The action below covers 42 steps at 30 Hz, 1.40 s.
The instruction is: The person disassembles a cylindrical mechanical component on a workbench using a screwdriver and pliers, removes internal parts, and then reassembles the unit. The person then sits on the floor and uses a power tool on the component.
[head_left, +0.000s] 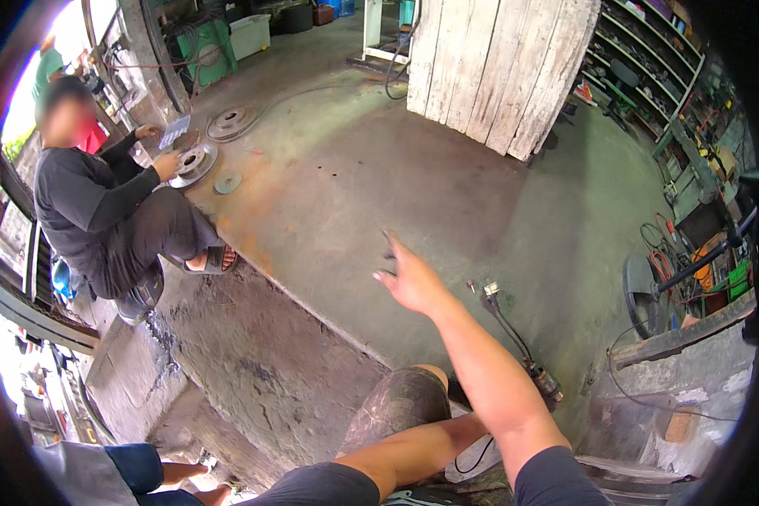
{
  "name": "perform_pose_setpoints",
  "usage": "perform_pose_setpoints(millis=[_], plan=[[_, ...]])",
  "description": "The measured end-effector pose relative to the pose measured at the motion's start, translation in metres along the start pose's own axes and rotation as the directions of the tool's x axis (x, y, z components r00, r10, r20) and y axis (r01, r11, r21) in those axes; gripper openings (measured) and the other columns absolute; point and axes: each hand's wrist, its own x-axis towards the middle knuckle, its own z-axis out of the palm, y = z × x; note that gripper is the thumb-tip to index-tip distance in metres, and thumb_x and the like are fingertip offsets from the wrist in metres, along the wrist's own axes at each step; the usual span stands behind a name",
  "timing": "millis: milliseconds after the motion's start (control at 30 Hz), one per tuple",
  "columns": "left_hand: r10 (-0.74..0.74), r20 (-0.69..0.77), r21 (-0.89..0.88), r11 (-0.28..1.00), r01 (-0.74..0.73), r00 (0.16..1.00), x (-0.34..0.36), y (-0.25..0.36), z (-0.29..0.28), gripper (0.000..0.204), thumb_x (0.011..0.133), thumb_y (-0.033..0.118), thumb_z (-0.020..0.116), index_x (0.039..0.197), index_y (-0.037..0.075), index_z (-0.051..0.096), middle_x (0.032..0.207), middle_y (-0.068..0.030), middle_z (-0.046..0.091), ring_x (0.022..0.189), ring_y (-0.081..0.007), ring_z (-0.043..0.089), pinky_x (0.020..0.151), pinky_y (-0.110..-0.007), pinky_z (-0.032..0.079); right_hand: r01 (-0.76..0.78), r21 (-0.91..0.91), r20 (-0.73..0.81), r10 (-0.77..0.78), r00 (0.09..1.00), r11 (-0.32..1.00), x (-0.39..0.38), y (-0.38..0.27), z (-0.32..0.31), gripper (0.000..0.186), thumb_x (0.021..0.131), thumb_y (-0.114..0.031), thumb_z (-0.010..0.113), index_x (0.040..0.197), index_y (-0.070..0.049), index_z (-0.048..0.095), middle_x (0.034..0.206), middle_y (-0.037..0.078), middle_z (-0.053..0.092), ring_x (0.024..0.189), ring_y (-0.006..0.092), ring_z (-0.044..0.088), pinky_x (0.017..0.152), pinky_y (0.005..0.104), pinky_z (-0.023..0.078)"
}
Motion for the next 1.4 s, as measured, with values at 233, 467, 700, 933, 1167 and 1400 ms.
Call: perform_pose_setpoints(millis=[233,467,700,933,1167,1400], plan=[[-0.246,0.244,0.660,0.750,0.025,0.938,0.006,0.045,-0.038,0.029,0.095,0.021,0.068,0.121,0.011,0.076,0.130,-0.0146,0.076,0.124,-0.0324,0.073,0.116,-0.054,0.048,-0.366,-0.005,-0.190,0.359,0.914,0.930,-0.176,0.133,-0.095,0.065,0.101,-0.018,0.078,0.161,-0.007,0.055,0.140,0.025,0.074,0.121,0.0382,0.076,0.108,0.0451,0.057],[-0.319,0.248,0.614,0.782,0.106,0.915,0.015,0.071,-0.066,0.027,0.096,0.028,0.073,0.118,0.012,0.076,0.122,-0.0143,0.077,0.113,-0.0360,0.076,0.095,-0.057,0.056,-0.712,0.134,-0.626,0.616,0.478,0.689,-0.342,0.229,-0.148,0.042,0.101,-0.016,0.075,0.136,0.006,0.071,0.128,0.026,0.078,0.121,0.0376,0.075,0.106,0.0450,0.057],[-0.289,0.215,0.705,0.707,0.057,0.933,0.018,0.085,-0.069,0.028,0.096,0.030,0.078,0.118,0.012,0.077,0.125,-0.0102,0.076,0.118,-0.0325,0.073,0.102,-0.051,0.053,-0.544,-0.065,-0.583,0.411,0.701,0.836,-0.305,0.239,-0.110,0.029,0.099,-0.016,0.074,0.124,0.000,0.077,0.121,0.024,0.079,0.117,0.0423,0.075,0.103,0.0473,0.059],[-0.364,0.189,0.602,0.777,0.185,0.912,0.013,0.052,-0.054,0.054,0.105,0.044,0.063,0.145,0.006,0.067,0.144,-0.0214,0.070,0.138,-0.0399,0.062,0.120,-0.054,0.043,-0.350,-0.195,-0.242,0.301,0.923,0.916,-0.120,0.184,-0.065,0.032,0.105,-0.015,0.062,0.132,-0.001,0.072,0.119,0.028,0.076,0.112,0.0475,0.074,0.098,0.0555,0.060],[-0.416,0.187,-0.204,0.870,0.450,0.890,-0.017,0.017,-0.036,0.069,0.108,0.050,0.060,0.166,0.014,0.049,0.171,-0.0129,0.050,0.159,-0.0318,0.044,0.133,-0.045,0.031,-0.460,-0.407,-0.144,0.442,0.886,0.789,-0.027,0.197,-0.023,0.034,0.105,-0.009,0.059,0.134,0.005,0.069,0.120,0.030,0.075,0.119,0.0451,0.074,0.102,0.0548,0.059],[-0.433,0.197,0.687,0.701,0.191,0.880,0.028,0.065,-0.068,0.045,0.100,0.044,0.069,0.130,0.011,0.075,0.128,-0.0158,0.077,0.120,-0.0367,0.072,0.109,-0.055,0.050,-0.291,0.322,-0.417,0.411,0.811,0.901,-0.209,0.181,-0.098,0.030,0.106,-0.018,0.074,0.130,-0.001,0.076,0.103,0.017,0.080,0.093,0.0227,0.074,0.089,0.0384,0.059]])
